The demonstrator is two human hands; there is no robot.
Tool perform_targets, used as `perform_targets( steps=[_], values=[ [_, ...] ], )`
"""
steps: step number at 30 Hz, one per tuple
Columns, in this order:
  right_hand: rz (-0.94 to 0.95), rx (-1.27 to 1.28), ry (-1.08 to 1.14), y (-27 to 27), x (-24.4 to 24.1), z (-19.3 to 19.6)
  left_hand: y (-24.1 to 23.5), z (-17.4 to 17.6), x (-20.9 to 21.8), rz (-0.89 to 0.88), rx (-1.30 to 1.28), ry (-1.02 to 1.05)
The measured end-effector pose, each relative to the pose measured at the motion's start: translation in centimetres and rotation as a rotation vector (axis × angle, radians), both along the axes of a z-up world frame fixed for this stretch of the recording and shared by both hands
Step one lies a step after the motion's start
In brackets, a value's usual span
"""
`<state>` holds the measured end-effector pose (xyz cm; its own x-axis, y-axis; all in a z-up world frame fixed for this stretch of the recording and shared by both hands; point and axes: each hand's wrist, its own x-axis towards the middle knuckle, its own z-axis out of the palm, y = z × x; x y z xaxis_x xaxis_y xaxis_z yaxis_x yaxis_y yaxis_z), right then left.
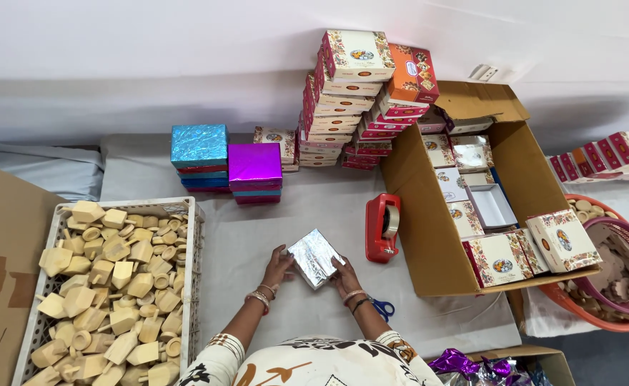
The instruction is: The person wraps a small item in silver foil and secures it with tape. They then open a small box, place wooden items inside, and close it. Finally, they handle and fold various colored metallic foils.
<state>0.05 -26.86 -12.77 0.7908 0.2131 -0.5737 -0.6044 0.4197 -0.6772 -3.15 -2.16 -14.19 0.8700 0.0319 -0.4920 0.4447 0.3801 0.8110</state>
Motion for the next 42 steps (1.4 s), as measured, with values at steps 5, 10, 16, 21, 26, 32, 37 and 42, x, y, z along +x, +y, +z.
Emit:
perform_targets(
  steps=[5,10,16,21,26,32,37,42],
  values=[
    [0.102,0.062,-0.073,0.5,0.6,3.6,0.2,4.5,0.5,-0.014,-0.097,0.049],
    [0.085,0.124,-0.124,1.6,1.8,5.9,0.5,6.8,0.1,-0.021,-0.164,-0.046],
    [0.069,0.214,-0.217,3.2,2.8,8.9,0.7,8.6,-0.7,0.014,-0.217,-0.126],
    [-0.062,-0.151,-0.246,5.5,0.9,13.1,-0.1,10.1,-1.5,0.157,-0.330,-0.197],
    [0.105,-0.133,-0.387,5.5,0.4,11.5,0.8,12.1,-1.8,0.098,-0.272,-0.069],
    [0.324,-0.066,-0.444,5.0,-0.2,14.0,0.2,13.4,-1.7,0.180,-0.112,0.014],
    [0.393,0.101,-0.415,3.8,-0.2,14.0,0.2,13.1,-2.4,0.140,-0.103,-0.111],
    [0.499,0.193,-0.350,3.1,0.5,13.5,0.4,14.1,-3.4,0.100,-0.181,-0.129]
  ],
)
